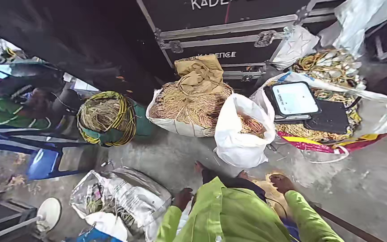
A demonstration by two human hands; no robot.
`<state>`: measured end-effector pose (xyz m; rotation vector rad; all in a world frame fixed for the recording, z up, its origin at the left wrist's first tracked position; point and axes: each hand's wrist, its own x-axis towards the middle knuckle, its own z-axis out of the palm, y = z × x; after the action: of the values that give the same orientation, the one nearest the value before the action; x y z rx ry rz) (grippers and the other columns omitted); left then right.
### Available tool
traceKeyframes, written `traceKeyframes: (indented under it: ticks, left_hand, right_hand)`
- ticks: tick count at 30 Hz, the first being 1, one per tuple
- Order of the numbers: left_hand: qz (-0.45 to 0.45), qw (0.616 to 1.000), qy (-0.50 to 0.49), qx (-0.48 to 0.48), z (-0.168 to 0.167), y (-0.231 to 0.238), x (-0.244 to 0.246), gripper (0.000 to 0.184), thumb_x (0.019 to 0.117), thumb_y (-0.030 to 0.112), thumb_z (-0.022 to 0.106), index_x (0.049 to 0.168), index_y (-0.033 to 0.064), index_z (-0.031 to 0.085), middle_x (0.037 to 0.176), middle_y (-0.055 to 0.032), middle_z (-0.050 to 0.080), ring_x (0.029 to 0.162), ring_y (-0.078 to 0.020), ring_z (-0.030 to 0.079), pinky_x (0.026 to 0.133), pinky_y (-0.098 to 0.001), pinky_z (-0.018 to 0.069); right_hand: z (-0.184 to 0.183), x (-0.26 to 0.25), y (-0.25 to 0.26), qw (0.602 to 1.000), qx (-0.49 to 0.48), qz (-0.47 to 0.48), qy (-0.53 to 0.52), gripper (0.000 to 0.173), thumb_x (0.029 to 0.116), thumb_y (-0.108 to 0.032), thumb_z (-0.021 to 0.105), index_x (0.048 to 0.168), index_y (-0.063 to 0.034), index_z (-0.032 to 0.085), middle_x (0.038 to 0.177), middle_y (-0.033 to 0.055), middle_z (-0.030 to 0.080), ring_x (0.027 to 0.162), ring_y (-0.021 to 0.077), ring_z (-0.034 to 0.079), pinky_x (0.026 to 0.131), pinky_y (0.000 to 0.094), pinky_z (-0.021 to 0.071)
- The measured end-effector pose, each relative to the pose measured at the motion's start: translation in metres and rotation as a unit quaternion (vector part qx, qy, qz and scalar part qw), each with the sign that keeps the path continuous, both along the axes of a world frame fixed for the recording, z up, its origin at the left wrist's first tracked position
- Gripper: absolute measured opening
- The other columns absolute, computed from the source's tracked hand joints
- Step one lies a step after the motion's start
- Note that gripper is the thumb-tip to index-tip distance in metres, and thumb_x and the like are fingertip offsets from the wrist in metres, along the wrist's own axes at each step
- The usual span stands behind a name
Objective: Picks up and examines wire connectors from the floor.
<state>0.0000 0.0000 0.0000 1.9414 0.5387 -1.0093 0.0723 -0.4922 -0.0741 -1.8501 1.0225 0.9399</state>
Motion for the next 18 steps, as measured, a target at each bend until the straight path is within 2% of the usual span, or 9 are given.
traceKeyframes:
  ticks: [2, 4, 7, 9, 12, 14, 16, 18]
  left_hand:
    - [0.048, 0.998, 0.015, 0.040, -0.021, 0.069, -0.001, 0.034, 0.1034, 0.012, 0.060, 0.133, -0.0040, 0.062, 0.125, -0.0244, 0.069, 0.114, -0.0344, 0.069, 0.104, -0.0494, 0.0526]
    - [0.104, 0.986, 0.041, 0.126, -0.039, 0.145, -0.010, 0.036, 0.1032, 0.014, 0.061, 0.135, -0.0025, 0.062, 0.127, -0.0262, 0.067, 0.116, -0.0394, 0.067, 0.105, -0.0544, 0.0504]
    - [0.262, 0.937, 0.032, 0.230, -0.050, 0.234, -0.042, 0.036, 0.1028, 0.017, 0.062, 0.134, 0.0001, 0.064, 0.126, -0.0279, 0.067, 0.116, -0.0437, 0.066, 0.103, -0.0602, 0.0492]
    - [0.362, 0.900, 0.003, 0.241, -0.044, 0.267, -0.059, 0.036, 0.1033, 0.017, 0.060, 0.135, 0.0011, 0.063, 0.125, -0.0267, 0.068, 0.113, -0.0424, 0.068, 0.099, -0.0594, 0.0518]
    - [0.496, 0.853, -0.024, 0.162, -0.043, 0.266, -0.084, 0.037, 0.1055, 0.012, 0.055, 0.140, -0.0005, 0.056, 0.127, -0.0263, 0.066, 0.109, -0.0387, 0.068, 0.093, -0.0551, 0.0543]
    - [0.548, 0.827, -0.013, 0.126, -0.057, 0.247, -0.107, 0.038, 0.1037, 0.010, 0.057, 0.140, -0.0004, 0.056, 0.126, -0.0256, 0.067, 0.107, -0.0368, 0.069, 0.092, -0.0526, 0.0547]
    - [0.549, 0.830, 0.038, 0.090, -0.078, 0.220, -0.127, 0.038, 0.1035, 0.012, 0.059, 0.140, -0.0009, 0.057, 0.128, -0.0259, 0.066, 0.109, -0.0379, 0.068, 0.095, -0.0528, 0.0542]
    - [0.511, 0.853, 0.104, 0.026, -0.097, 0.194, -0.139, 0.040, 0.1048, 0.018, 0.059, 0.140, -0.0006, 0.058, 0.128, -0.0258, 0.066, 0.109, -0.0386, 0.069, 0.095, -0.0538, 0.0549]
  right_hand:
    - [0.018, 0.022, 0.030, 0.997, -0.019, -0.062, -0.051, 0.036, 0.1057, -0.015, 0.057, 0.137, 0.0021, 0.057, 0.129, 0.0276, 0.063, 0.115, 0.0406, 0.064, 0.096, 0.0581, 0.0509]
    - [0.033, 0.040, 0.070, 0.994, -0.017, -0.072, -0.083, 0.035, 0.1065, -0.015, 0.055, 0.137, 0.0018, 0.057, 0.127, 0.0265, 0.063, 0.111, 0.0374, 0.065, 0.093, 0.0551, 0.0522]
    - [0.054, 0.064, 0.132, 0.997, 0.005, -0.018, -0.081, 0.033, 0.1064, -0.015, 0.055, 0.135, 0.0010, 0.057, 0.122, 0.0232, 0.064, 0.101, 0.0305, 0.064, 0.085, 0.0485, 0.0514]
    - [0.063, 0.081, 0.171, 0.997, 0.022, 0.044, -0.057, 0.032, 0.1064, -0.016, 0.055, 0.135, -0.0005, 0.058, 0.122, 0.0211, 0.064, 0.100, 0.0283, 0.064, 0.085, 0.0470, 0.0517]
    - [0.074, 0.105, 0.221, 0.991, 0.011, 0.129, -0.046, 0.032, 0.1062, -0.016, 0.056, 0.134, -0.0014, 0.058, 0.121, 0.0200, 0.064, 0.099, 0.0274, 0.063, 0.084, 0.0465, 0.0508]
    - [0.081, 0.121, 0.254, 0.984, 0.007, 0.174, -0.046, 0.033, 0.1065, -0.014, 0.055, 0.136, 0.0002, 0.056, 0.126, 0.0223, 0.063, 0.104, 0.0296, 0.062, 0.087, 0.0480, 0.0493]
    - [0.082, 0.139, 0.276, 0.975, -0.002, 0.220, -0.044, 0.033, 0.1064, -0.014, 0.055, 0.136, -0.0001, 0.056, 0.126, 0.0223, 0.062, 0.104, 0.0293, 0.061, 0.087, 0.0482, 0.0486]
    - [0.090, 0.161, 0.294, 0.961, -0.021, 0.274, -0.035, 0.032, 0.1068, -0.015, 0.054, 0.136, -0.0010, 0.057, 0.127, 0.0223, 0.062, 0.104, 0.0291, 0.062, 0.087, 0.0475, 0.0497]
